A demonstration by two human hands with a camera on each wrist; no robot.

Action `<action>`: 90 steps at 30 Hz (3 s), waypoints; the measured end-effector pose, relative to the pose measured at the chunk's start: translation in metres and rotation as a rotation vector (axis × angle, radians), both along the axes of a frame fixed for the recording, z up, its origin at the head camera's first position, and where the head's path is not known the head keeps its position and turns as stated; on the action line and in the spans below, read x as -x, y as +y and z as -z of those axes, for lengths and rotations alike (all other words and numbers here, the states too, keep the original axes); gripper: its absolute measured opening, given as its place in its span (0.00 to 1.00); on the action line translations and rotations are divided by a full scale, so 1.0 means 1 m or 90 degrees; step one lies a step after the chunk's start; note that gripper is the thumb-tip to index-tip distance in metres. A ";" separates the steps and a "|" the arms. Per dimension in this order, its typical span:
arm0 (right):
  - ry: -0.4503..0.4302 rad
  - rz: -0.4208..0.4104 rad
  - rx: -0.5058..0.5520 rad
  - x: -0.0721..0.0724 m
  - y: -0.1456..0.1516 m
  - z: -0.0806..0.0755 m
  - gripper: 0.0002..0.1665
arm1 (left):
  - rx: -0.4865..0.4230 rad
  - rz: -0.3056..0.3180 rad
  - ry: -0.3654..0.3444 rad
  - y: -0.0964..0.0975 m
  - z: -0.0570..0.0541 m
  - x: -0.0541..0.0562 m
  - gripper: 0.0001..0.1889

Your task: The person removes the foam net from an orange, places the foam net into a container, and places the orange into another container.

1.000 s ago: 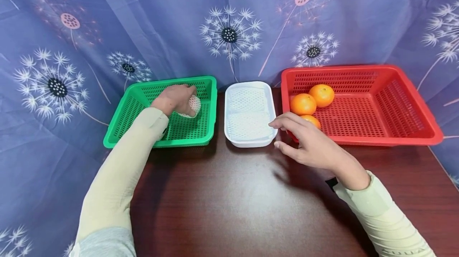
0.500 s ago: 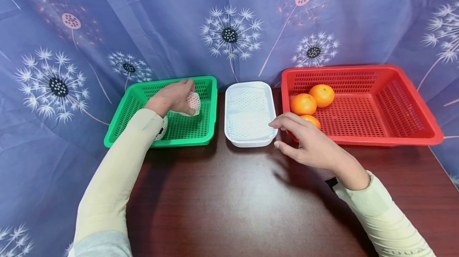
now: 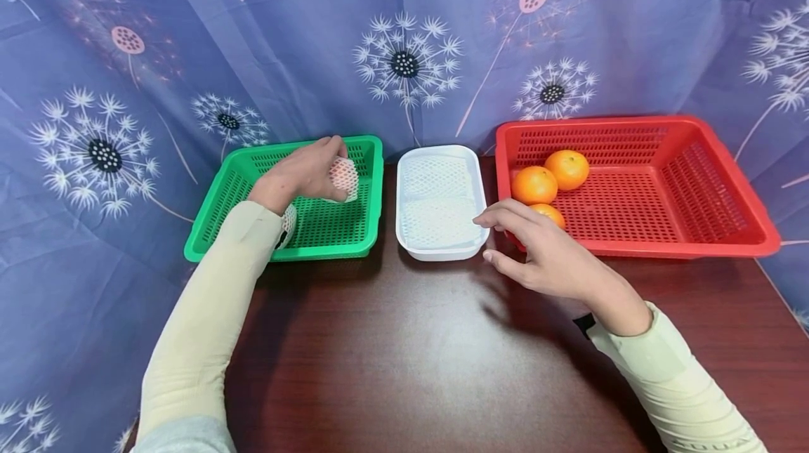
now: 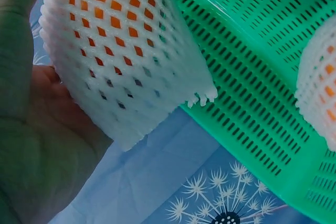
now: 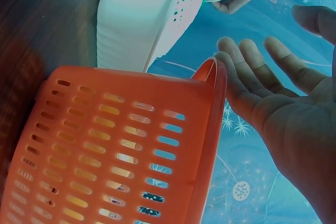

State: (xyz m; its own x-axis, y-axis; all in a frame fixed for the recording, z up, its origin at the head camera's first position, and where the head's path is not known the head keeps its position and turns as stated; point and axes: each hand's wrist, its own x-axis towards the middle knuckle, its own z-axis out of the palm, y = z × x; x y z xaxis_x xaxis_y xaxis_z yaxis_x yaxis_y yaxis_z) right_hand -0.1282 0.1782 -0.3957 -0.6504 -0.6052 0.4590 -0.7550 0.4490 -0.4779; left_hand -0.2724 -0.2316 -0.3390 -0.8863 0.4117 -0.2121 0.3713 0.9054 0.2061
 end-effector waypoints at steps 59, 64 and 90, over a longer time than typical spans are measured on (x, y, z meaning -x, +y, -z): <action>0.022 -0.014 0.036 0.000 -0.003 -0.002 0.27 | -0.349 0.128 0.181 0.060 0.002 -0.074 0.37; 0.017 -0.009 0.034 0.000 -0.003 -0.002 0.28 | -0.385 0.160 0.183 0.066 0.005 -0.081 0.37; 0.009 0.001 0.075 -0.007 -0.007 -0.007 0.28 | -0.485 0.158 0.116 0.101 0.029 -0.115 0.41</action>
